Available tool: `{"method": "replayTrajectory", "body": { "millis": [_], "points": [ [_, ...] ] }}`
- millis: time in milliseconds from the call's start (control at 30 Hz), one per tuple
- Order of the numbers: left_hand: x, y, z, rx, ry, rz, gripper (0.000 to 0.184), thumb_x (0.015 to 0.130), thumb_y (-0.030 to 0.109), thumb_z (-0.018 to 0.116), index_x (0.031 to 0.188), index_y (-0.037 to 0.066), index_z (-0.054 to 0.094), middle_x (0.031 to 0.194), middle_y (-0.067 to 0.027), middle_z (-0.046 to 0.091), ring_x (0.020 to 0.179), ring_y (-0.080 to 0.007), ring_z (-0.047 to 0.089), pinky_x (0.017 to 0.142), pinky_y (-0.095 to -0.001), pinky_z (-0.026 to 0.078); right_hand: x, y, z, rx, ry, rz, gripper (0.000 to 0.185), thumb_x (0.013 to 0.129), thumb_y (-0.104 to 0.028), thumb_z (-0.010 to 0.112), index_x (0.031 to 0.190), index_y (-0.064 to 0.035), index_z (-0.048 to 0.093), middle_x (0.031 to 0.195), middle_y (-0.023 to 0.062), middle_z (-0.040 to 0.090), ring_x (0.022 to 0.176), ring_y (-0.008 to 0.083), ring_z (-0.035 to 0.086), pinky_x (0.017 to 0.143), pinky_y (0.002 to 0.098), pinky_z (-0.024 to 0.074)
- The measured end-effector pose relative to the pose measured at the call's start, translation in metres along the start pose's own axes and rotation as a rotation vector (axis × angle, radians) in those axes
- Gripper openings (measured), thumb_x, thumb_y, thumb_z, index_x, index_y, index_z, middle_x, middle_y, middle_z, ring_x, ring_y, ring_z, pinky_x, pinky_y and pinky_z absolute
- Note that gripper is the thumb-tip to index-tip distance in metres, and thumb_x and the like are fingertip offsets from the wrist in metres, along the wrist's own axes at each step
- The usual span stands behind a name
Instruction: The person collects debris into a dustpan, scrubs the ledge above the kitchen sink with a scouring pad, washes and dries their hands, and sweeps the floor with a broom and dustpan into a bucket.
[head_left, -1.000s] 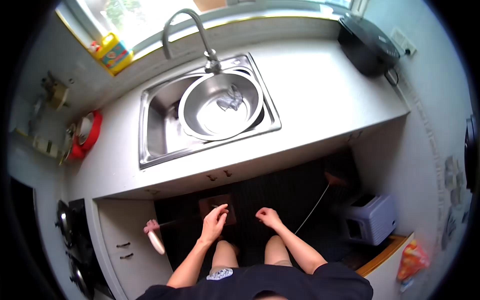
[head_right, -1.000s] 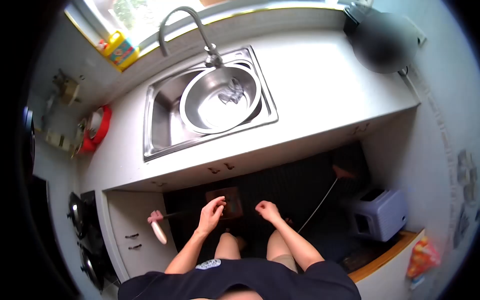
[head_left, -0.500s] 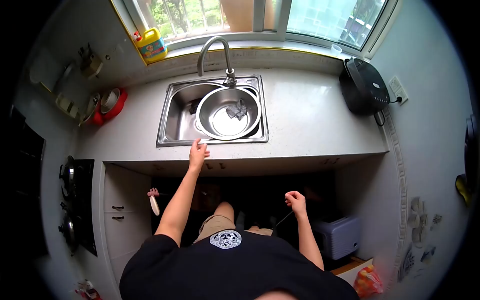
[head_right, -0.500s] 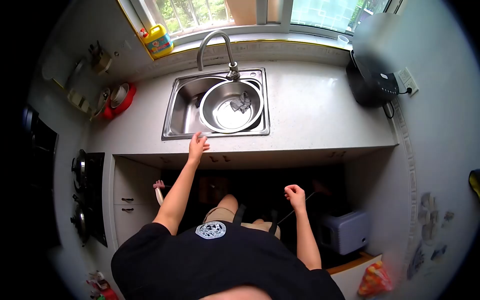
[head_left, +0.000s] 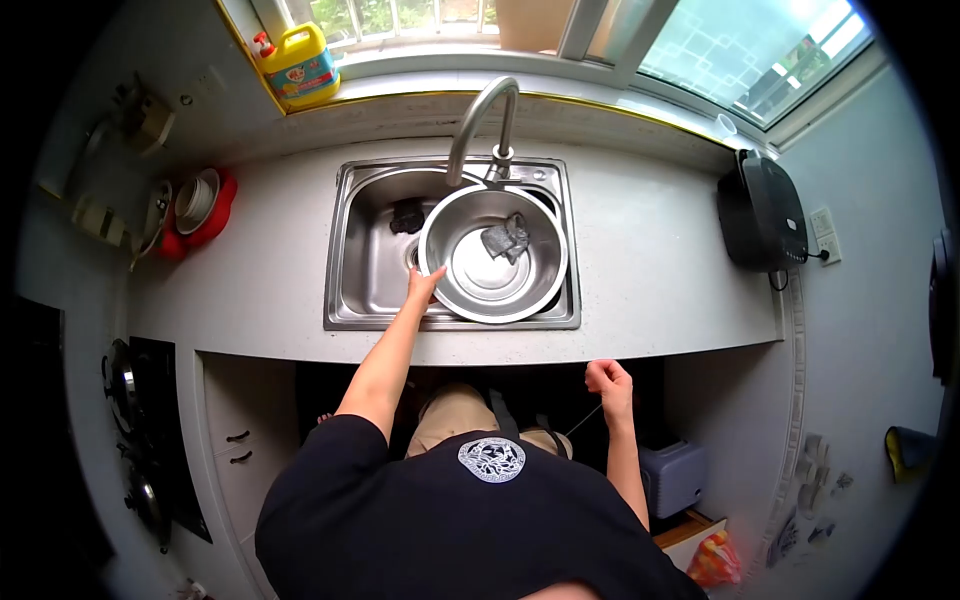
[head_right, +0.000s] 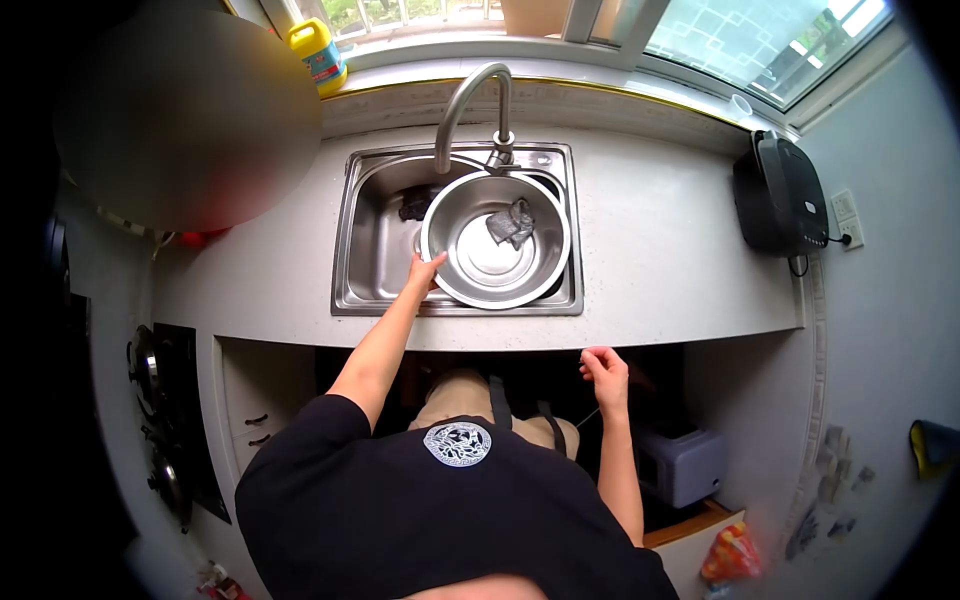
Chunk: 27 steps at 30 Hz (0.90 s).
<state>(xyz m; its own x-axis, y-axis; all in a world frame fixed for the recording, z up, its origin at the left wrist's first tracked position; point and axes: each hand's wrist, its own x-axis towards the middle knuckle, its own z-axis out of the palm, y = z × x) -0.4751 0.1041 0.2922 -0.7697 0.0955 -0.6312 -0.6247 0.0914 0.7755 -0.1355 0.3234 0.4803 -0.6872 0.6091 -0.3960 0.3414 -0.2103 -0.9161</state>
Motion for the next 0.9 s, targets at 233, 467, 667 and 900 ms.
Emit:
{"method": "replayTrajectory", "body": {
  "millis": [233,467,667,900],
  "points": [
    [-0.03,0.026,-0.005,-0.006,-0.142,0.02,0.049,0.073,0.002,0.062,0.118,0.001,0.04,0.101,-0.0153,0.057,0.081,-0.0233,0.061,0.063,-0.0348,0.054,0.021,-0.016,0.012,0.016,0.032,0.037,0.009,0.083,-0.011,0.059,0.084,-0.002,0.059,0.071,0.0013,0.058,0.06,0.0069,0.052,0.053,0.0187,0.0408],
    [-0.101,0.082,-0.005,0.05,-0.349,-0.204,0.037,0.079,0.006,0.06,0.112,-0.004,0.048,0.1,-0.0163,0.059,0.085,-0.023,0.061,0.068,-0.0351,0.054,0.024,-0.075,0.004,0.051,0.007,-0.055,0.011,0.084,-0.011,0.059,0.088,-0.0007,0.059,0.076,0.0024,0.059,0.065,0.0077,0.054,0.057,0.0191,0.0426],
    [-0.116,0.054,0.08,-0.048,-0.458,-0.107,0.041,0.078,0.006,0.06,0.115,-0.006,0.046,0.103,-0.0178,0.059,0.089,-0.0242,0.061,0.074,-0.0326,0.051,0.017,-0.128,-0.03,0.308,-0.012,-0.186,0.007,0.084,-0.004,0.056,0.09,-0.0006,0.056,0.079,0.0046,0.058,0.066,0.0092,0.054,0.06,0.0204,0.0434],
    [-0.107,0.036,0.231,-0.193,-0.382,0.088,0.056,0.072,0.002,0.065,0.119,-0.003,0.034,0.106,-0.0192,0.054,0.093,-0.0269,0.058,0.076,-0.0337,0.051,0.075,-0.156,0.011,0.015,-0.188,-0.305,0.009,0.084,-0.007,0.057,0.088,0.0008,0.058,0.077,0.0026,0.057,0.07,0.0079,0.052,0.064,0.0207,0.0413]
  ]
}}
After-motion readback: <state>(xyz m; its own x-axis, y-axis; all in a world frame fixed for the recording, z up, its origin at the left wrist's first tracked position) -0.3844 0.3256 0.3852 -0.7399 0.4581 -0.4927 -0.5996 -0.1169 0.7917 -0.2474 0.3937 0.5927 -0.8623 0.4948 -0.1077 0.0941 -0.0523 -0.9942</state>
